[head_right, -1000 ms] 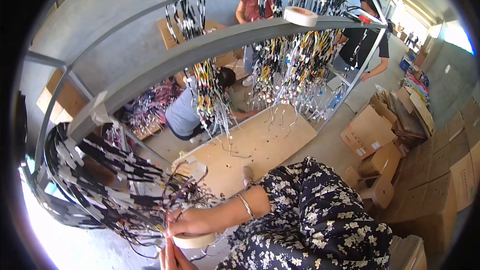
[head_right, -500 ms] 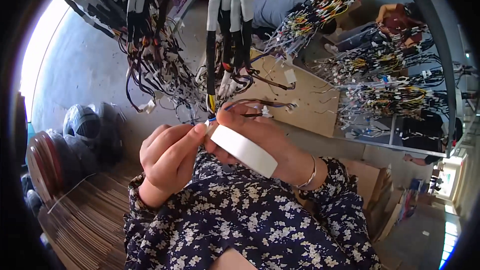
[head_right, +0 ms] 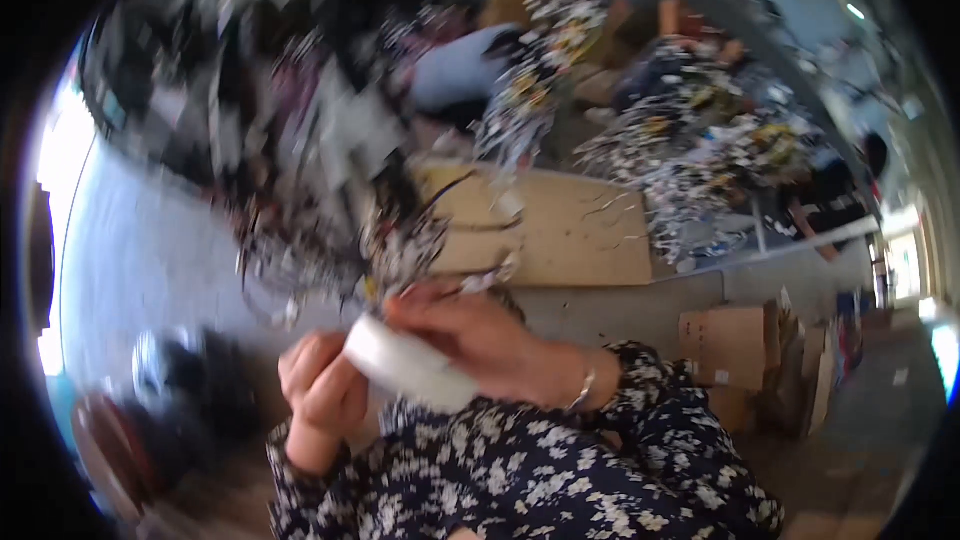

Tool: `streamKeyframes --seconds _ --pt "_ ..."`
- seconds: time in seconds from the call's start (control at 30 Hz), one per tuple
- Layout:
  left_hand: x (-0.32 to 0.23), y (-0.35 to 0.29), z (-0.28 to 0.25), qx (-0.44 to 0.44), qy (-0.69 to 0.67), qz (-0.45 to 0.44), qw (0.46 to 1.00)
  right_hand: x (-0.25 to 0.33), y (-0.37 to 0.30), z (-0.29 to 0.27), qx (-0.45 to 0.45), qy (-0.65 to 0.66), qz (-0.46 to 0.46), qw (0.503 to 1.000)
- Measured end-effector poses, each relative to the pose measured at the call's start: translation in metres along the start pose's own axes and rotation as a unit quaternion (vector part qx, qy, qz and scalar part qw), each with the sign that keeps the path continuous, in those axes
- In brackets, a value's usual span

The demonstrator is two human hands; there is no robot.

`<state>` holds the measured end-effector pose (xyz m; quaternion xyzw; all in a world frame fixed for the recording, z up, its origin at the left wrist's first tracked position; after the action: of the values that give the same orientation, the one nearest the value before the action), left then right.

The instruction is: The person measures a wiring harness with a ruler, then applies electrical tape to specific sections of the harness by hand.

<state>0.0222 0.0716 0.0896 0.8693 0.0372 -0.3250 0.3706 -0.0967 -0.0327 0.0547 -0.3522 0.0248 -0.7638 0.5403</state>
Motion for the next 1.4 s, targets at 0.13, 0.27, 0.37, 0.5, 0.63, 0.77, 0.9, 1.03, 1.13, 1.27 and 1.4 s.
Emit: streamKeyframes --seconds 0.13,0.27,0.37,0.5,0.63,0.77,0.9,1.03,1.13,1.27,1.4 --pt "0.014 -0.015 -0.002 -0.081 -0.057 -0.017 0.995 -0.011 0.018 0.002 -0.066 -0.027 -0.039 0.997" --pt "0.041 -0.04 0.015 -0.15 -0.222 -0.205 0.941 -0.017 0.014 0.009 -0.013 -0.028 -0.083 0.996" --pt "0.025 -0.046 0.017 -0.15 -0.111 -0.176 0.967 -0.019 0.007 0.02 0.019 -0.055 -0.104 0.993" --pt "0.023 -0.042 0.032 -0.071 -0.253 -0.266 0.928 -0.02 -0.002 0.032 0.045 -0.019 -0.109 0.993" --pt "0.022 -0.043 0.031 -0.188 -0.172 -0.368 0.894 -0.029 0.0 0.041 0.133 0.033 -0.066 0.988" --pt "-0.001 -0.037 0.025 -0.197 -0.152 -0.319 0.915 -0.021 0.006 0.034 0.166 0.007 -0.109 0.98" --pt "-0.011 -0.036 0.012 -0.199 -0.162 -0.356 0.899 -0.008 0.007 0.028 0.164 -0.105 -0.181 0.964" --pt "-0.025 -0.021 0.01 -0.191 -0.099 -0.323 0.922 0.017 0.0 0.029 0.129 -0.26 -0.335 0.896" --pt "-0.021 -0.022 0.008 -0.239 -0.128 -0.38 0.884 0.017 -0.007 0.036 0.202 -0.143 -0.305 0.92" --pt "-0.02 -0.02 0.008 -0.23 -0.13 -0.41 0.873 0.019 -0.01 0.037 0.229 -0.188 -0.298 0.907" --pt "-0.019 -0.017 0.01 -0.206 -0.186 -0.447 0.85 0.003 -0.005 0.037 0.255 -0.104 -0.201 0.94"
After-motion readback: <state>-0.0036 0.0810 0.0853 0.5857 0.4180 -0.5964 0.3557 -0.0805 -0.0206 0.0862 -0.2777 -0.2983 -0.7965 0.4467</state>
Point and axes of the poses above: each hand's wrist, its own y-axis towards the middle knuckle, its own z-axis out of the palm, x = y × z, the point moved 7 cm from there along y, towards the middle knuckle, and after that the axes turned 13 degrees about -z, right-handed, at the moved point
